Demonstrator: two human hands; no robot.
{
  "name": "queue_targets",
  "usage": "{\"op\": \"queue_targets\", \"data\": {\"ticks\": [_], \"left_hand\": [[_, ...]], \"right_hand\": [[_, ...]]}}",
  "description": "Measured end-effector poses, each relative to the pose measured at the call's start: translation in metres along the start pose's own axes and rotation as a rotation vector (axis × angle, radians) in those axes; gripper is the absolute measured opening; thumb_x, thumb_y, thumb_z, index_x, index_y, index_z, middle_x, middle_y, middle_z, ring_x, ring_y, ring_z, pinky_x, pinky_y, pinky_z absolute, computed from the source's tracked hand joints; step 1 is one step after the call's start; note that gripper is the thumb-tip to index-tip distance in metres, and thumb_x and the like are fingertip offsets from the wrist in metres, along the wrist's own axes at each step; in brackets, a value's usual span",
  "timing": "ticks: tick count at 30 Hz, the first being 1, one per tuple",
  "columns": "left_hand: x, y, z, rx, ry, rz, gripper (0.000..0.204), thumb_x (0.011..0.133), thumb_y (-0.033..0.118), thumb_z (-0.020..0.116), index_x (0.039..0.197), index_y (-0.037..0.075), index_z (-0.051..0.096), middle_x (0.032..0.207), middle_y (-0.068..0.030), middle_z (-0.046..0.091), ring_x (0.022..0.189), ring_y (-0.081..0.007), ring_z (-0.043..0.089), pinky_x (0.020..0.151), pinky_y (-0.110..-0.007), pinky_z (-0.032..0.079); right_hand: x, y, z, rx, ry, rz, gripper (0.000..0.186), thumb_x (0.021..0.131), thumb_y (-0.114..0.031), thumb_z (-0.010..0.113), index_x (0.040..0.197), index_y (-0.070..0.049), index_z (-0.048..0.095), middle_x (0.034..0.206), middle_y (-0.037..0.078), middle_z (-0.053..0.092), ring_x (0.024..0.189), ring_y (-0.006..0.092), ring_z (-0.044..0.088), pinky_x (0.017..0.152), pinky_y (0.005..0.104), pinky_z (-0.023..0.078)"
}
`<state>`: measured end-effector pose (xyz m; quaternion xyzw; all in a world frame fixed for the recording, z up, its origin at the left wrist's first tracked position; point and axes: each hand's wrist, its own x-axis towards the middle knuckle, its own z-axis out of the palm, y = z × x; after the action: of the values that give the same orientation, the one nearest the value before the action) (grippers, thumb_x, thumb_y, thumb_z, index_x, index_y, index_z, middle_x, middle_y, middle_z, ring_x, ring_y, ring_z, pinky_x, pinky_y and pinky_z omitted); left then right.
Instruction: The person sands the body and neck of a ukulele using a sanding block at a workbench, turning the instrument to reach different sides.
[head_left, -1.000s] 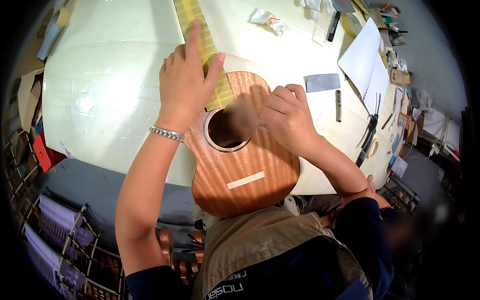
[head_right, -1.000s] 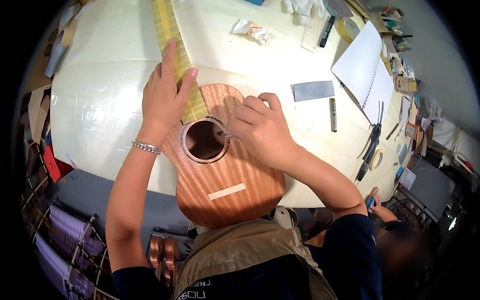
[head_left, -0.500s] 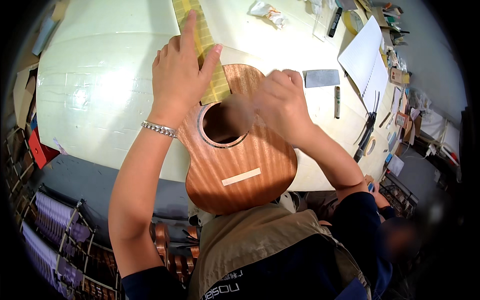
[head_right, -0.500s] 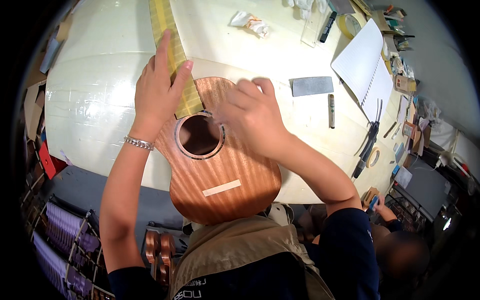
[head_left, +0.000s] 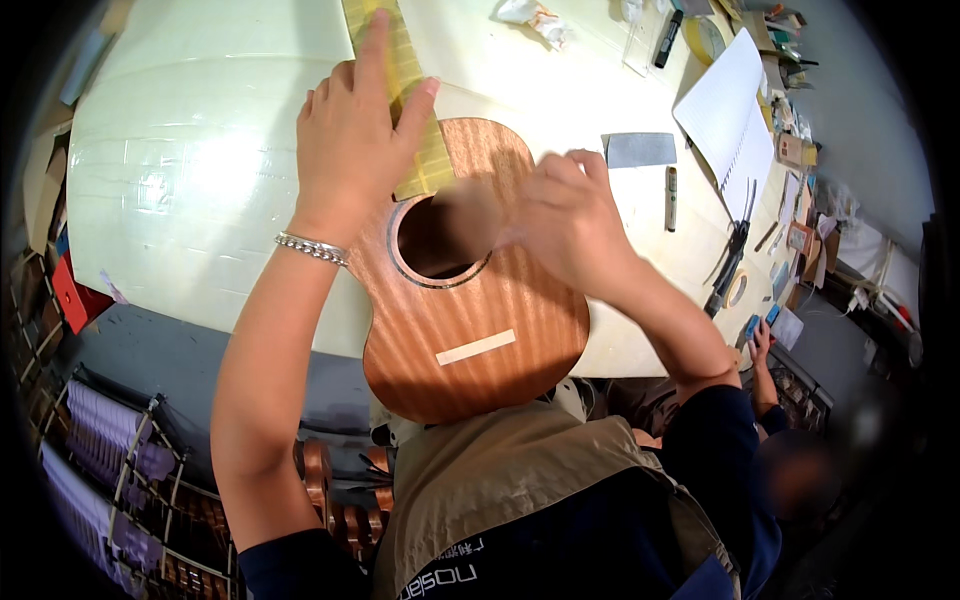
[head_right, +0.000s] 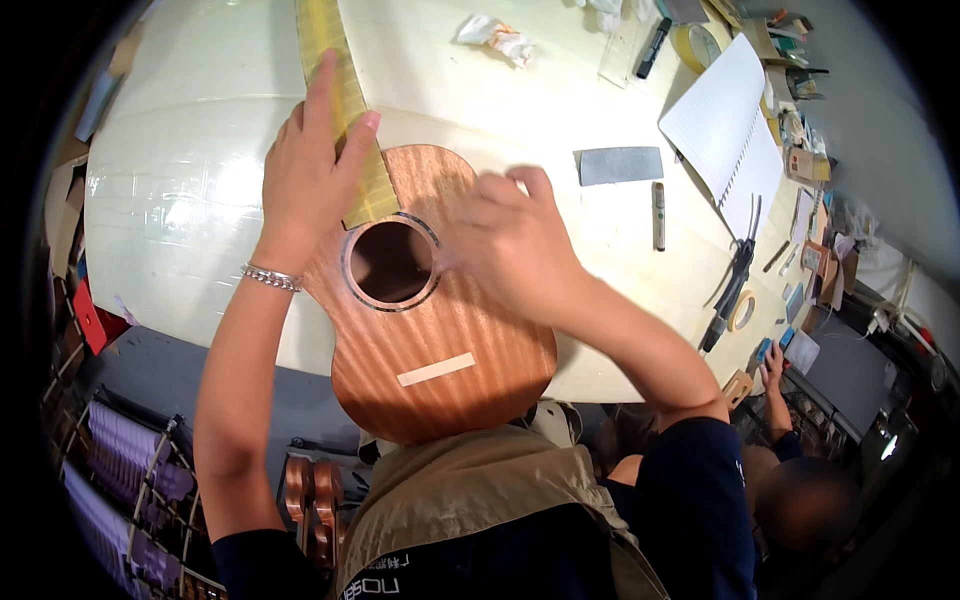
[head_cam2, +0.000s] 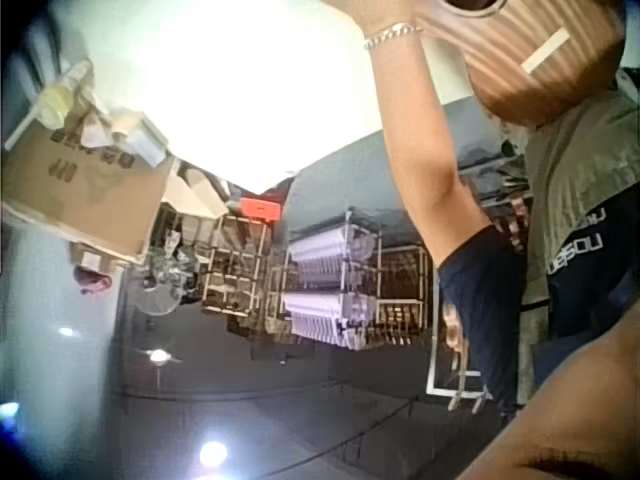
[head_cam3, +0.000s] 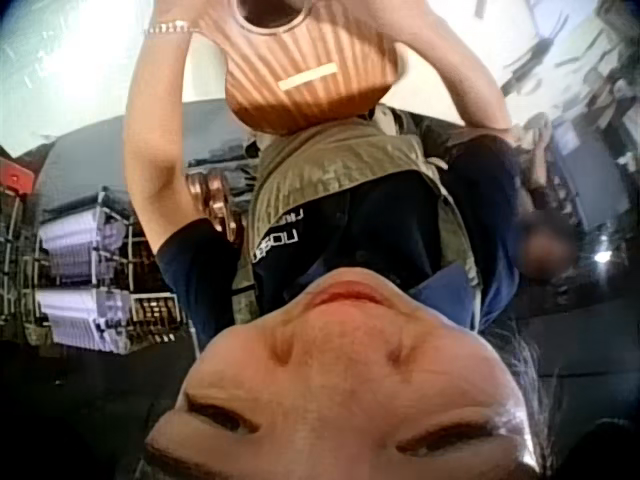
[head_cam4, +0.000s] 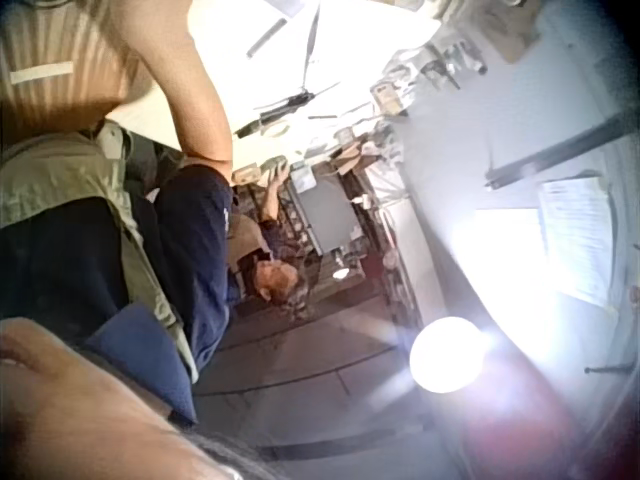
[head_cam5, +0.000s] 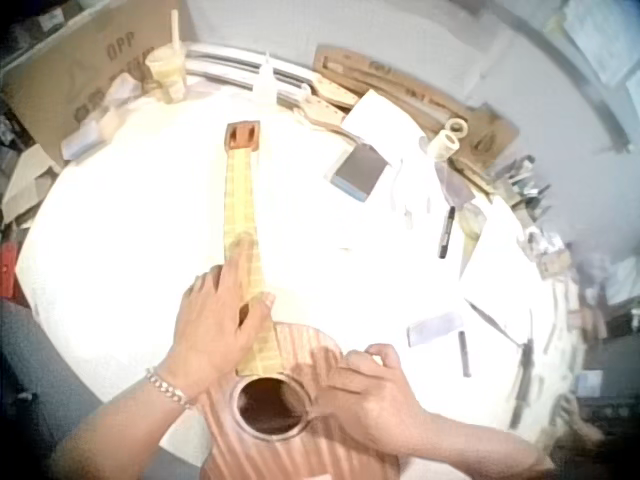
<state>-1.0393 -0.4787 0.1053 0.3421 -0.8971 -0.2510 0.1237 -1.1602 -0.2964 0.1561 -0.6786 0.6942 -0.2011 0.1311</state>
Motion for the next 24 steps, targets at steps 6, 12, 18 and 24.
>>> {"op": "queue_targets", "data": {"ticks": [6,12,18,24], "left_hand": [[-0.001,0.001,0.0,-0.017,0.015,0.005,0.067,0.091,0.049,0.047,0.145,0.015,0.026,0.116,-0.0231,0.057,0.105,-0.038,0.056,0.088,-0.044,0.045],[-0.007,-0.004,0.006,0.108,0.16,0.106,0.068,0.09,0.05,0.049,0.143,0.013,0.03,0.127,-0.0231,0.045,0.118,-0.0398,0.044,0.1,-0.049,0.034],[-0.074,0.045,-0.012,0.13,-0.082,0.423,0.091,0.076,0.07,0.053,0.145,0.015,0.03,0.149,-0.0184,0.019,0.14,-0.0372,0.008,0.104,-0.068,0.0],[-0.034,0.035,-0.004,0.368,0.164,0.3,0.078,0.085,0.06,0.051,0.144,0.014,0.032,0.147,-0.0176,0.022,0.137,-0.0374,0.017,0.103,-0.069,0.004]], "right_hand": [[0.006,-0.001,0.014,-0.035,0.133,0.031,0.006,0.063,-0.016,0.071,0.064,-0.017,0.065,0.068,-0.004,0.054,0.08,0.0159,0.052,0.082,0.0361,0.034],[-0.051,0.009,-0.014,0.31,0.231,0.307,0.01,0.066,-0.008,0.077,0.069,-0.013,0.068,0.075,-0.004,0.064,0.07,0.0157,0.056,0.072,0.0301,0.042],[-0.175,0.068,0.003,-0.183,0.466,0.821,0.036,0.071,-0.01,0.076,0.104,-0.006,0.063,0.106,0.007,0.066,0.098,0.0234,0.057,0.087,0.0387,0.042],[-0.164,0.01,0.028,-0.28,-0.025,0.289,0.069,0.066,-0.026,0.077,0.129,-0.015,0.052,0.134,0.005,0.05,0.122,0.0226,0.047,0.103,0.0448,0.032]]}}
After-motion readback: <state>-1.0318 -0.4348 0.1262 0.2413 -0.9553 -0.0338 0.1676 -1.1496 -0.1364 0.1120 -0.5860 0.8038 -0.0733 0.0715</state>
